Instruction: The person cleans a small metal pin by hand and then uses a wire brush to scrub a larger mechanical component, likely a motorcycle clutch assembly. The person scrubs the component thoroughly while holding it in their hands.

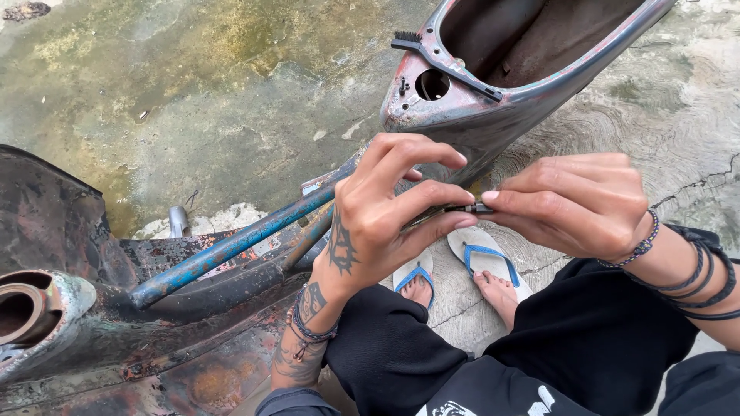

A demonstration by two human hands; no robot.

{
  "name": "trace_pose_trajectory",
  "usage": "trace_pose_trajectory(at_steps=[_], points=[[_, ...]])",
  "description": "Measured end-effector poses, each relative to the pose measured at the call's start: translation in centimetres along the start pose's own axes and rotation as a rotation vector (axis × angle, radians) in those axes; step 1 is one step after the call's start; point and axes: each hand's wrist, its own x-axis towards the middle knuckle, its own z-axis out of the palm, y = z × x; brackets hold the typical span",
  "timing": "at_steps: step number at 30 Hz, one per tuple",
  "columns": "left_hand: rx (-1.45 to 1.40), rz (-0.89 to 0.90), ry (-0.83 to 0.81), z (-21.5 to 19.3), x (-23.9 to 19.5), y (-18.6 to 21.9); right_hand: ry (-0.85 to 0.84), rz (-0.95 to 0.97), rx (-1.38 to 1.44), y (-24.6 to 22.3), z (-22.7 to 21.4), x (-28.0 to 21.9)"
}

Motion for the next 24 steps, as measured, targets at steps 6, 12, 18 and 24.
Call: trace_pose_trajectory(at_steps=[6,12,18,24], points=[[-0.002,-0.030,-0.034,-0.08,-0.13,-0.12,0.044,0.006,-0.029,0.12,-0.60,-0.36],[0.074,0.048,0.005,0.02,-0.23,0.28,0.005,-0.007,0.007,-0.12,-0.63,0.12],[0.065,0.073,0.048,0.16,0.05,0.04,-0.005,-0.030,0.018,-0.04,-0.48,0.00],[0.090,0.070,-0.007,-0.06,0.24,0.17,-0.032,-0.036,0.012,-0.18,-0.73,-0.03]])
